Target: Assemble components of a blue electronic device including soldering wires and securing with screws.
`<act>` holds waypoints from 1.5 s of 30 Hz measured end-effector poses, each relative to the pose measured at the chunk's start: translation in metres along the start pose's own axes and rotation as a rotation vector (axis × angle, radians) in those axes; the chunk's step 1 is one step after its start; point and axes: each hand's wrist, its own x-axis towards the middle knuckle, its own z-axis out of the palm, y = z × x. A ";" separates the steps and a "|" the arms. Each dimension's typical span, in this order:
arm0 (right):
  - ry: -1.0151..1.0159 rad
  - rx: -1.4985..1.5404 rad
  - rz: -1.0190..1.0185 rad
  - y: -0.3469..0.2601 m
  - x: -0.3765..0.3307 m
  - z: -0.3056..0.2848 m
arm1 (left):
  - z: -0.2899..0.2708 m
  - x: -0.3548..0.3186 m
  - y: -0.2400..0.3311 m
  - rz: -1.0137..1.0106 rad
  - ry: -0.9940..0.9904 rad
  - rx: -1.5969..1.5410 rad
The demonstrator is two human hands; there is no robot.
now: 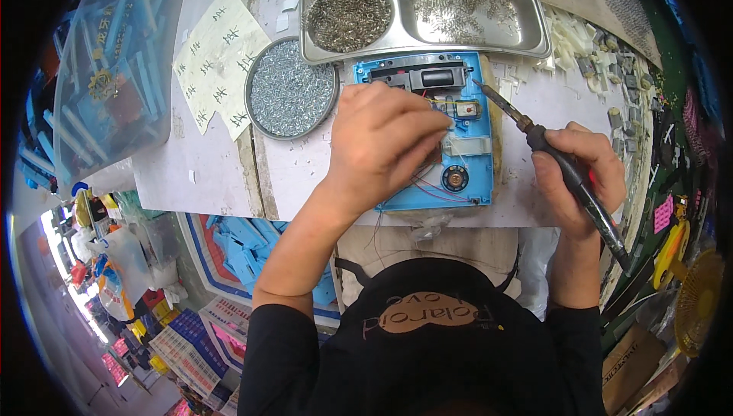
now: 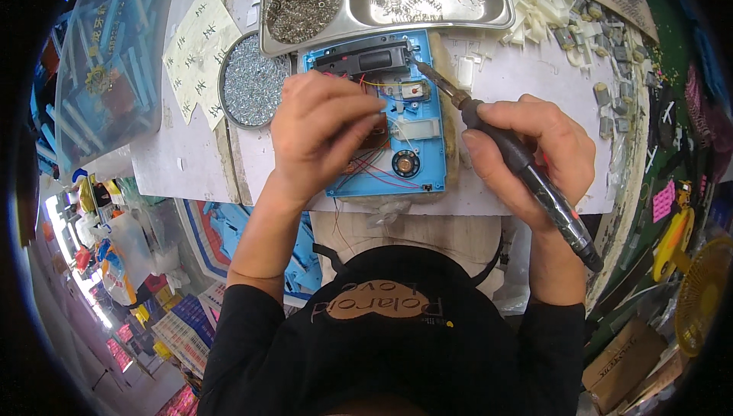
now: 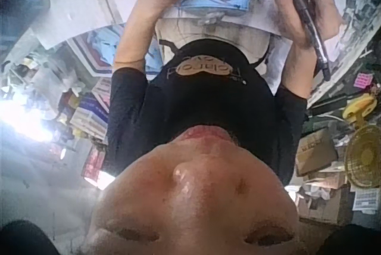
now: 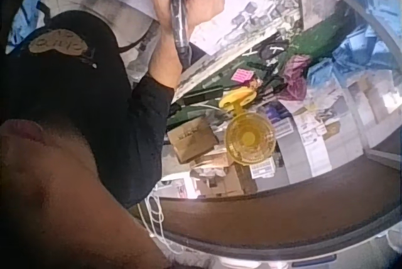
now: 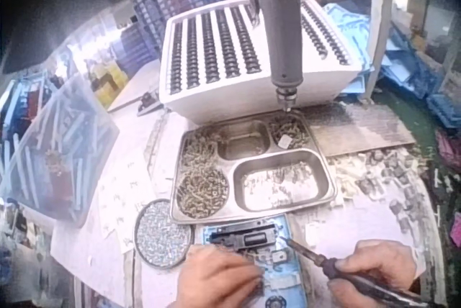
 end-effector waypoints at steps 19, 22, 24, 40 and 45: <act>-0.158 -0.096 -0.153 0.004 0.017 0.074 | 0.009 -0.016 -0.002 -0.203 0.192 0.109; -0.171 -0.143 -0.140 0.003 0.016 0.079 | 0.013 -0.017 -0.004 -0.245 0.230 0.086; -0.116 -0.156 -0.151 0.004 0.016 0.082 | 0.012 -0.015 -0.002 -0.269 0.189 0.065; -0.025 0.132 0.042 -0.007 0.002 0.015 | 0.021 -0.008 -0.014 -0.173 0.199 0.097; -0.106 0.036 -0.092 -0.001 0.012 0.023 | 0.021 -0.007 -0.013 -0.178 0.197 0.108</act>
